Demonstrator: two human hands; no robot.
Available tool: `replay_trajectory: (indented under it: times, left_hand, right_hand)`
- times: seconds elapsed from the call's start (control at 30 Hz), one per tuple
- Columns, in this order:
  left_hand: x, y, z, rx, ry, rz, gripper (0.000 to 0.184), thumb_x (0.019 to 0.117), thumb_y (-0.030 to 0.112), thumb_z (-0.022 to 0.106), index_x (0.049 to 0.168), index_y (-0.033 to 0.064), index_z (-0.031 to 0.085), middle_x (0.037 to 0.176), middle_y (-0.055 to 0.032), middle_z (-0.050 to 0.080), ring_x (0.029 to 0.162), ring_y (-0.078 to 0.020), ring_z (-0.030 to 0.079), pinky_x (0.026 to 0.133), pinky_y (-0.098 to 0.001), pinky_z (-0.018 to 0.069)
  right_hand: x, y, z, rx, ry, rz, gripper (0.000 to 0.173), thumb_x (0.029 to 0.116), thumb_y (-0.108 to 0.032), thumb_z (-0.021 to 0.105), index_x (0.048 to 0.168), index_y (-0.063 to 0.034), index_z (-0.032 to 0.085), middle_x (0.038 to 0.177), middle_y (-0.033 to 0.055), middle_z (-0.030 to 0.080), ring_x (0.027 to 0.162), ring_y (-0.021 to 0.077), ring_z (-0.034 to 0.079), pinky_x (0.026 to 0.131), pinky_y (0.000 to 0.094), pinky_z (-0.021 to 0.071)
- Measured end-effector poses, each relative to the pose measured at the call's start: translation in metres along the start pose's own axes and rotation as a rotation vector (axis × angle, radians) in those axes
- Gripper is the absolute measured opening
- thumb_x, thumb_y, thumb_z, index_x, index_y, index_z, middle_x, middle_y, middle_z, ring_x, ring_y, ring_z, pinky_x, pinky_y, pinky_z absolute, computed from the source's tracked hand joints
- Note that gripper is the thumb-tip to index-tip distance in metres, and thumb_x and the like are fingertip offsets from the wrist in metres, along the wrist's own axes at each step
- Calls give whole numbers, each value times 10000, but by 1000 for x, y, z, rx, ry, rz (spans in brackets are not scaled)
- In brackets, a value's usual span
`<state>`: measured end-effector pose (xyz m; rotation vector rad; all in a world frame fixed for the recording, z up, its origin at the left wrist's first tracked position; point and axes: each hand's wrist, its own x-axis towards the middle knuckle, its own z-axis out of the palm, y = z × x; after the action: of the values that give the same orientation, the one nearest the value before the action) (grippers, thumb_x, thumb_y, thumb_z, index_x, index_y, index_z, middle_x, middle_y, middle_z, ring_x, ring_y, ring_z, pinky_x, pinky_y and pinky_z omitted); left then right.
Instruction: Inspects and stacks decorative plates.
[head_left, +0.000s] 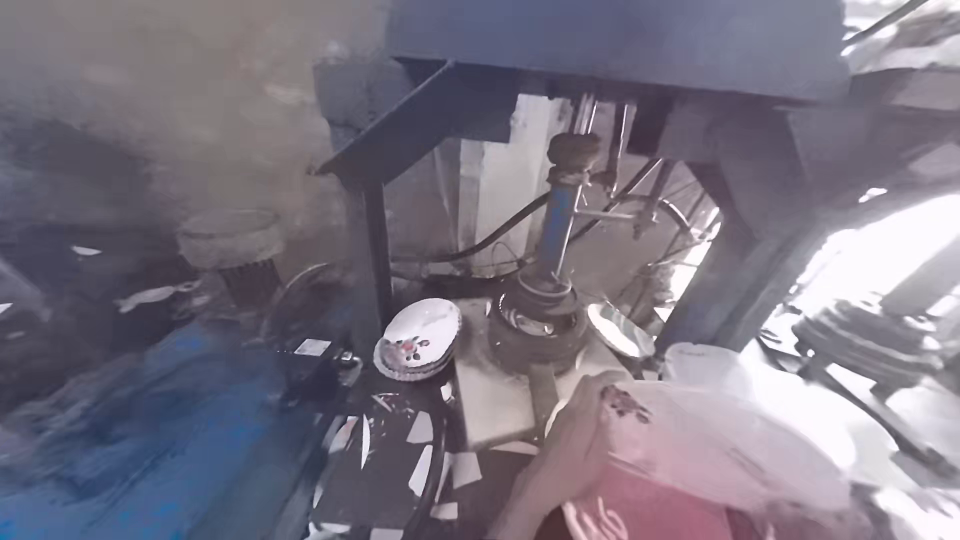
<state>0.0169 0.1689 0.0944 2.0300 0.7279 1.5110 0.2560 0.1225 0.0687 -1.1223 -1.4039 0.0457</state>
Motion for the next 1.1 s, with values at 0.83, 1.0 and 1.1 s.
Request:
replay_trajectory:
  times: [0.83, 1.0, 1.1]
  left_hand:
    - [-89, -49, -321, 1111, 712, -1107, 284, 1027, 183, 527, 1218, 107, 723, 1248, -202, 686, 1284, -440, 559, 1159, -740, 117]
    - [-147, -15, -277, 1018, 985, -865, 371, 1020, 31, 414, 1164, 67, 754, 1307, -206, 664, 1329, -449, 527, 1179, -709, 101]
    - [-172, -28, -276, 1045, 1018, -714, 372, 1007, 12, 415, 1136, 61, 761, 1270, -190, 689, 1277, -445, 579, 1138, -743, 182]
  right_hand:
    - [181, 20, 213, -241, -842, 438, 381, 1076, -236, 488, 1356, 16, 547, 1229, 195, 624, 981, 230, 661, 854, 412, 560]
    - [144, 10, 138, -345, -792, 173, 383, 1083, -169, 471, 1341, 93, 578, 1299, 314, 600, 1166, 385, 605, 1017, 523, 455]
    - [82, 20, 77, -282, -846, -110, 343, 1022, -157, 532, 1261, 42, 678, 1244, 274, 663, 1172, 430, 628, 1029, 559, 476]
